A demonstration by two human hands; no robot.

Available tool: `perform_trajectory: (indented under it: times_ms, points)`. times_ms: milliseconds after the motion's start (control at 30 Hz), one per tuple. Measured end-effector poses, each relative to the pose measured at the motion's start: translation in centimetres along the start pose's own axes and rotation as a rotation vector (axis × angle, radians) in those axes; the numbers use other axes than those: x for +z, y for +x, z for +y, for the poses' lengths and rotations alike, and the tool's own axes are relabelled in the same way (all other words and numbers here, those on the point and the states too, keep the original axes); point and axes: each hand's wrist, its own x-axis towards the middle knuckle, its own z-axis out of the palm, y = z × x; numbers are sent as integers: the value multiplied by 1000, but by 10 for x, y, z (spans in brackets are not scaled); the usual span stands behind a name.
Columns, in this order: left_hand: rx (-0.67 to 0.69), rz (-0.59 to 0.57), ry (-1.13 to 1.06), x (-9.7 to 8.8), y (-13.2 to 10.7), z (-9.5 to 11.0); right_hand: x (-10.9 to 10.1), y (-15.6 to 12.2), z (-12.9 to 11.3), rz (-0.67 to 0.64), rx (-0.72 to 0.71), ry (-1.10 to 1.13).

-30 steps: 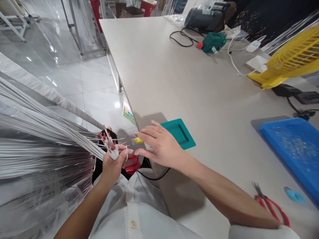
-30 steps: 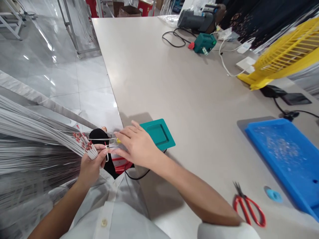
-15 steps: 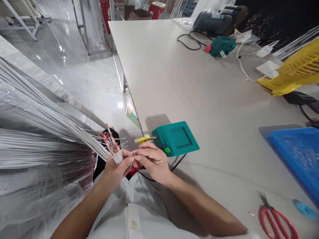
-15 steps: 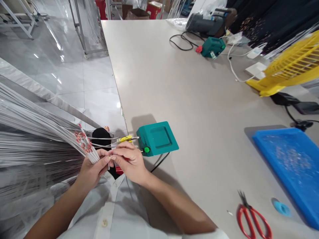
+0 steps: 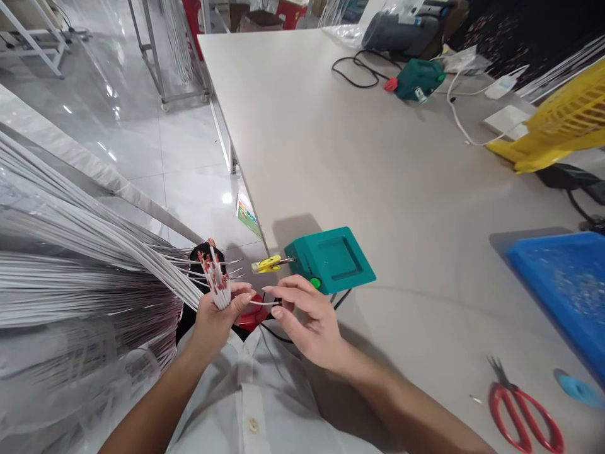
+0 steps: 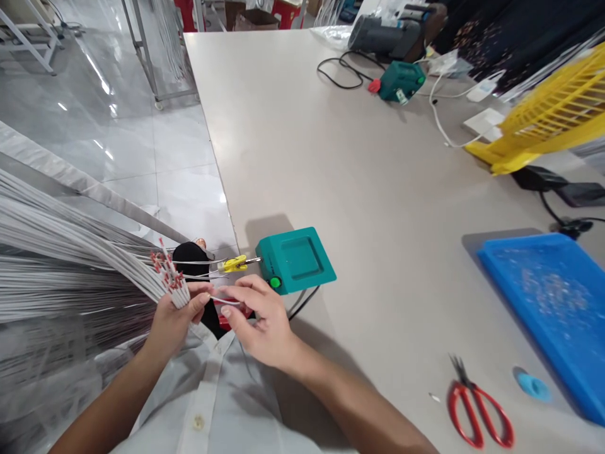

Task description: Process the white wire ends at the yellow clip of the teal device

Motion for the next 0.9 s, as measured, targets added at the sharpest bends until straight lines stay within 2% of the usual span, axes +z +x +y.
perform_trajectory:
  times_ms: [100,200,267,467,533,667,733,800,900]
  points:
    - [9,-45,40,5,-1,4,2,3,-3,3,-66,-90]
    - [42,-140,92,12,-2,8,11,9,-3,-52,-39,-119]
    - [40,-144,107,14,-3,8,17,12,-2,-68,-11,-120]
    - [47,-143,76,8,-3,3,19,13,1,38,69,-52]
    - [65,-112,40,6,-1,-2,18,13,3,49,80,-17]
    - [93,109,-125,3,2,-8,17,12,6,50,67,-4]
    - [121,197,-110,2,3,-7,18,11,7,24,60,-37]
    - [173,193,-7,3,2,-3,20,9,8,-30,47,-63]
    - [259,66,154,6,-1,4,23,8,9,-77,8,-68]
